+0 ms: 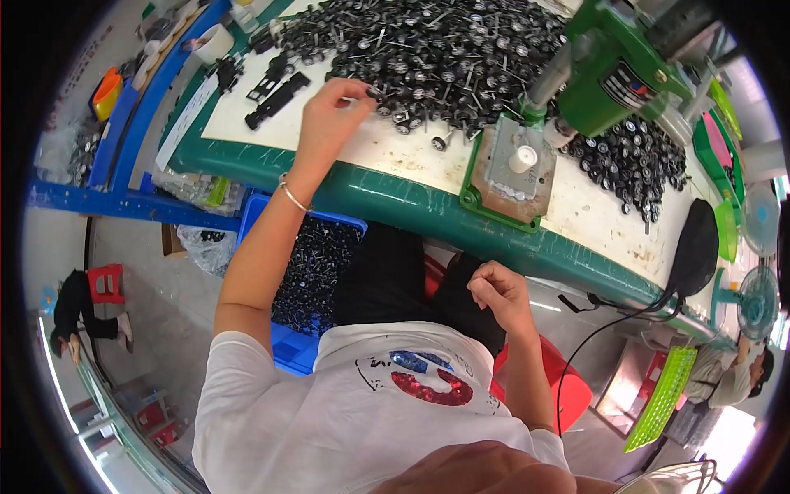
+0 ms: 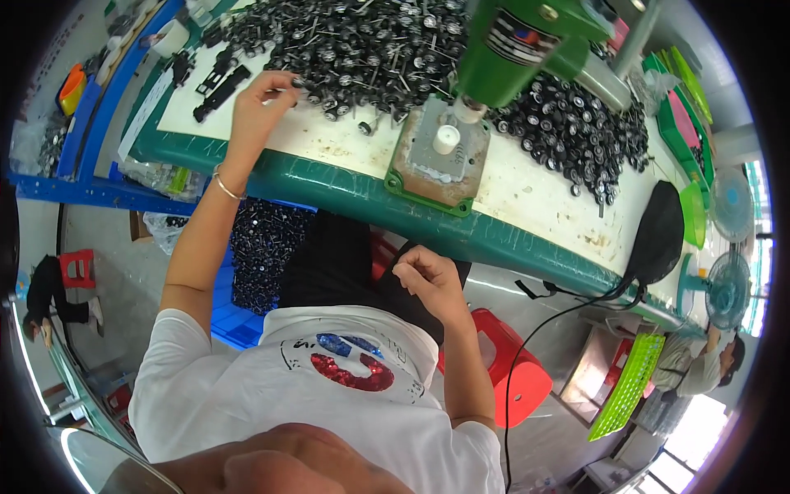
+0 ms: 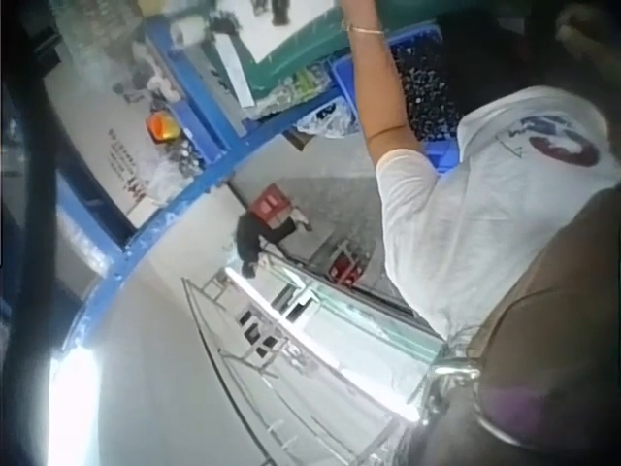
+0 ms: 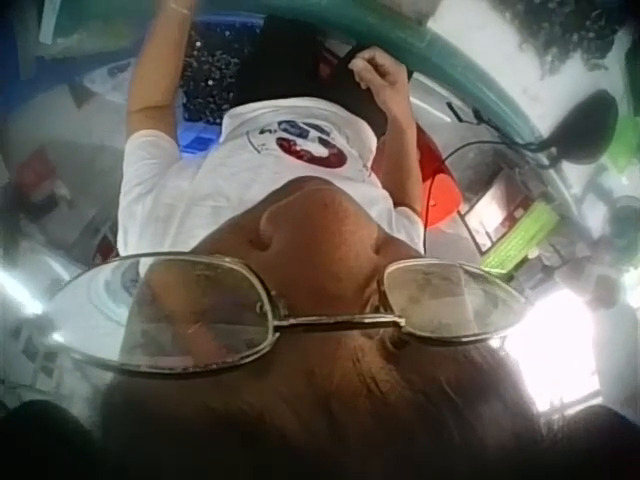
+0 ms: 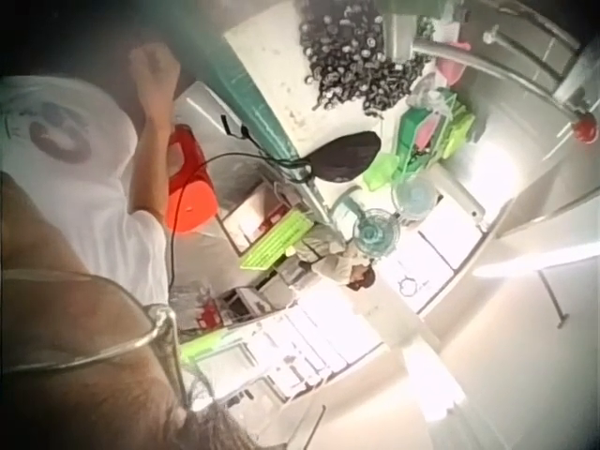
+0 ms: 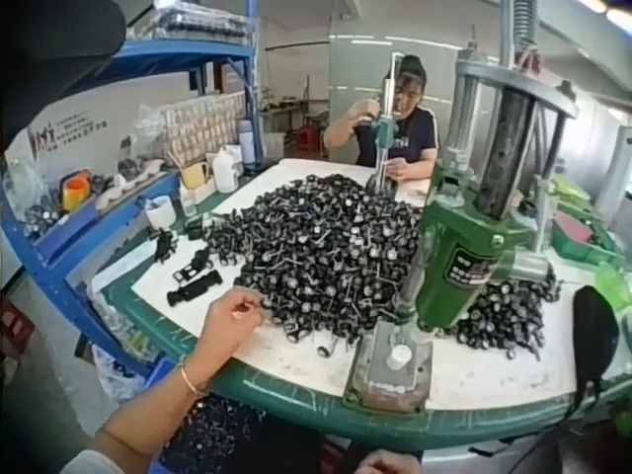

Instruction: The person assembles small plastic wheel-like components using a manual press machine.

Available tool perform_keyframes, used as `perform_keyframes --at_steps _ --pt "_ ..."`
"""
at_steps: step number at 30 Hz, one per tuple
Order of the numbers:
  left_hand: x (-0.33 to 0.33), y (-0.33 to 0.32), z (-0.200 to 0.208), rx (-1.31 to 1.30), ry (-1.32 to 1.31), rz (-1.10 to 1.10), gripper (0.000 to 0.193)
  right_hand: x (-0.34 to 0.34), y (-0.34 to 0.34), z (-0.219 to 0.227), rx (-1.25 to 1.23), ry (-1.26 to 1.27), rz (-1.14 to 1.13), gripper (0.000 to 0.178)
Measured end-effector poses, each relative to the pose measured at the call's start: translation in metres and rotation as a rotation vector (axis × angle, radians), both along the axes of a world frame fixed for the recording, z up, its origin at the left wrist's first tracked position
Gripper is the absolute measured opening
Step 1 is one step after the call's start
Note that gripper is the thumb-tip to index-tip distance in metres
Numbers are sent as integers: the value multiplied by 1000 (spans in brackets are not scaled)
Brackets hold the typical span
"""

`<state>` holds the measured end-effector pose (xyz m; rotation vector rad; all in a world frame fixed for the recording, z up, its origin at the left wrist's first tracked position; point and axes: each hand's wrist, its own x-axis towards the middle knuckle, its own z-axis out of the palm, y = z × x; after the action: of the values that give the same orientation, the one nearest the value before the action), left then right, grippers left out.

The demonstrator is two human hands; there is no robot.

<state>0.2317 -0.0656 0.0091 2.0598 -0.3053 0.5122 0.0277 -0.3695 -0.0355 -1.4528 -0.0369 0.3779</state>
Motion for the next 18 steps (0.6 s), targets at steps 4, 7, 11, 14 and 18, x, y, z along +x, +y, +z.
perform_keyframes --at_steps 4,7,11,14,18 --pt "20 -2 5 -487 218 99 28 10 -18 19 59 -43 -25 13" --pt "24 -15 11 -616 123 164 22 19 -39 43 37 -92 -118 12" --pt "23 -41 16 -783 91 78 19 36 -75 56 -45 -232 -373 13" --pt "1 -63 18 -922 132 -22 18 61 -98 59 -320 -243 -623 14" --pt "-39 -69 0 -825 199 -89 17 97 -121 48 -688 -461 -707 14"
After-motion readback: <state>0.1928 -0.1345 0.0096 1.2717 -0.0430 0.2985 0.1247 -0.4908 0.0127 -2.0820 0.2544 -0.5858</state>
